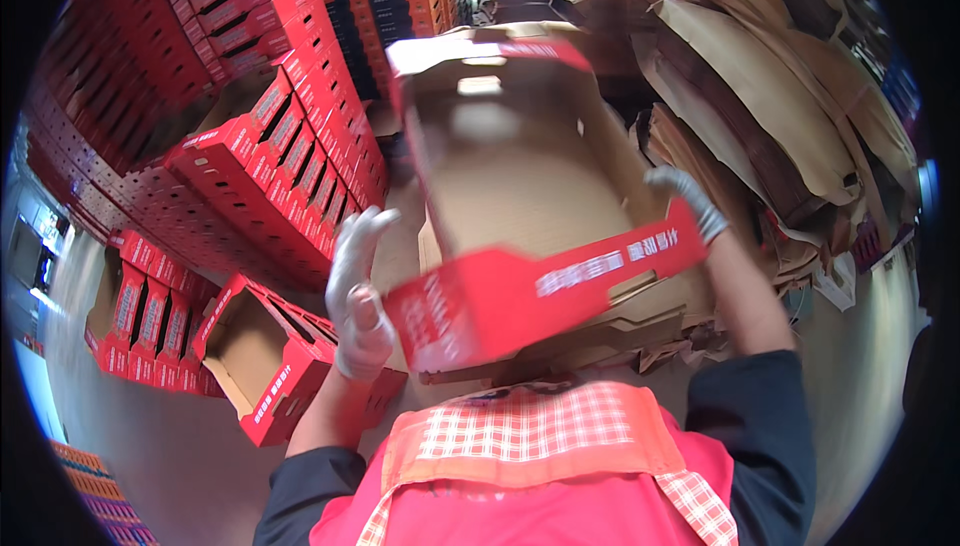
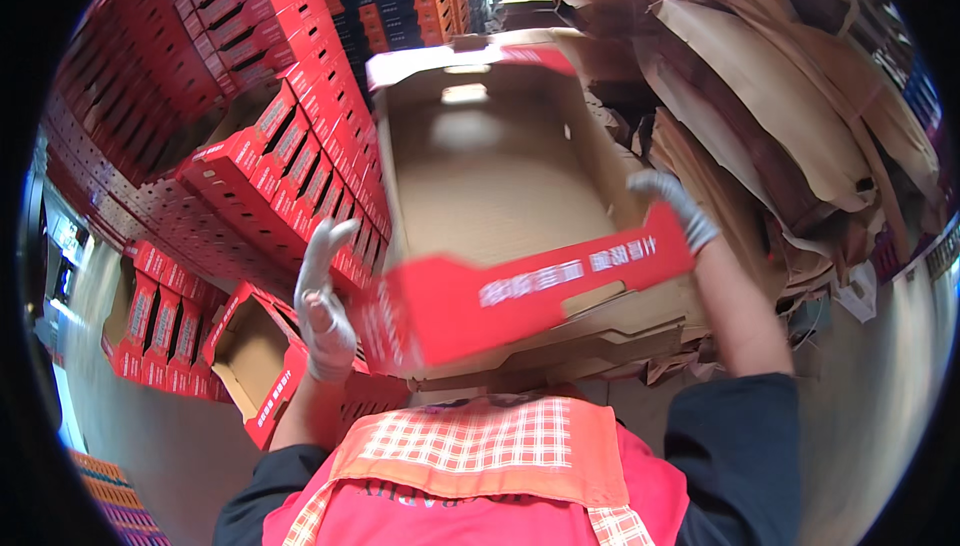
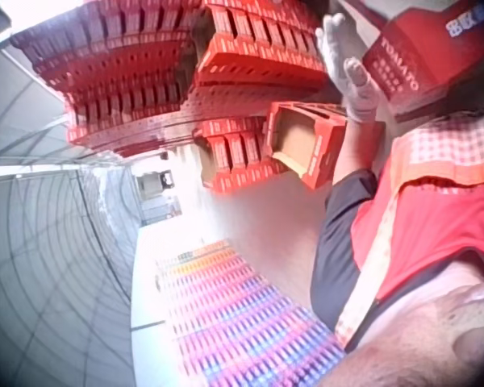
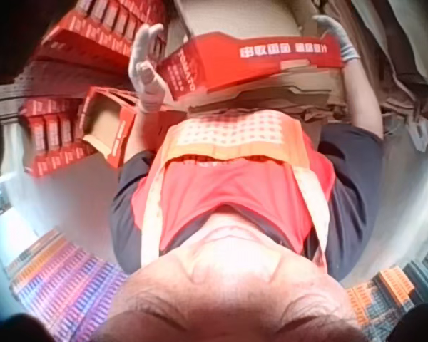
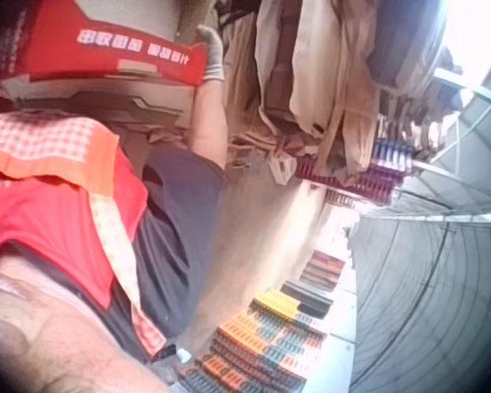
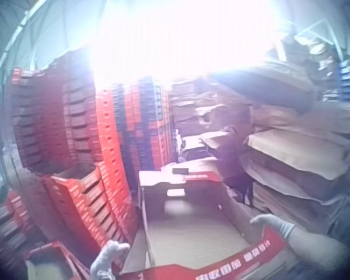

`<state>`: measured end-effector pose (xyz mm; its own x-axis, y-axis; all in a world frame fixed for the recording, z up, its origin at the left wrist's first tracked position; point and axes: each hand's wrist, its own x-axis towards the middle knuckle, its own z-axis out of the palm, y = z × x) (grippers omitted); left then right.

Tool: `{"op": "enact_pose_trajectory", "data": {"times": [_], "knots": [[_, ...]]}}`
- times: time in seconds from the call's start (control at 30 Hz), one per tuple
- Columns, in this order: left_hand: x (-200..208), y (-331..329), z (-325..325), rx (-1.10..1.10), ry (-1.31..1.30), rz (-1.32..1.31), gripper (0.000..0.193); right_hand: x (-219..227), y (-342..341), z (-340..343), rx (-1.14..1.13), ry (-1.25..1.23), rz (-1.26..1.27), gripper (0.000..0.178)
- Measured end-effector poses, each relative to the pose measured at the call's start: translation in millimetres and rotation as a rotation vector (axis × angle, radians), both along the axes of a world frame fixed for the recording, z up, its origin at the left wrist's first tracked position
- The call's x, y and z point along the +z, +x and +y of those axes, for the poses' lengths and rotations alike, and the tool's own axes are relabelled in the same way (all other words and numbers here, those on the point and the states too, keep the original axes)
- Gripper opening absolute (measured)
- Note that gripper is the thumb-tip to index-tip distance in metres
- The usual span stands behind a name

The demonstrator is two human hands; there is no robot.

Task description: The person repeatedly picks up flat cardboard sheets, folds them into red rectangular boxes, and stacks the finished boxes on a growing pile. The process is continuous and repetitive throughout the clip.

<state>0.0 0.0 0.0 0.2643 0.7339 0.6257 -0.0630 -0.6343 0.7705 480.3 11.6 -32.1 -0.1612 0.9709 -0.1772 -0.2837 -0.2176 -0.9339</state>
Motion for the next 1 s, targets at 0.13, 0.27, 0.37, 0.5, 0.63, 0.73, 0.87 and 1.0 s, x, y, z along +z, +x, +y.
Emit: {"op": "enact_pose_trajectory", "data": {"times": [0.13, 0.27, 0.37, 0.5, 0.63, 0.73, 0.87, 1.0], "knots": [[51.6, 78.0, 12.4, -0.245, 0.430, 0.687, 0.099, -106.4, -45.8, -17.8, -0.179, -0.424, -0.745, 0.023], [55.2, 159.7, -10.8, -0.074, 0.626, 0.633, 0.091, -54.8, -23.5, -12.8, -0.363, 0.020, -0.114, 0.021], [42.4, 208.5, -15.7, -0.041, 0.692, 0.386, 0.082, 54.1, -13.4, -20.2, -0.453, 0.549, -0.238, 0.021], [25.6, 246.8, -16.3, -0.046, 0.562, -0.024, 0.094, 129.2, -69.8, -73.7, -0.506, 0.953, -0.890, 0.028], [4.2, 259.6, -18.2, 0.059, 0.478, -0.193, 0.120, 147.7, -93.7, -80.2, -0.124, 0.748, -1.366, 0.044], [-4.0, 257.5, -27.8, 0.066, 0.306, -0.123, 0.142, 154.2, -91.0, -60.5, 0.003, 0.369, -1.036, 0.028], [-13.6, 256.9, -37.2, 0.008, 0.060, 0.061, 0.152, 168.8, -106.8, -41.4, 0.057, 0.076, -1.059, 0.019], [-24.7, 262.8, -45.6, -0.010, 0.013, 0.117, 0.135, 149.4, -130.4, -18.1, 0.170, 0.991, -1.490, 0.013]]}}
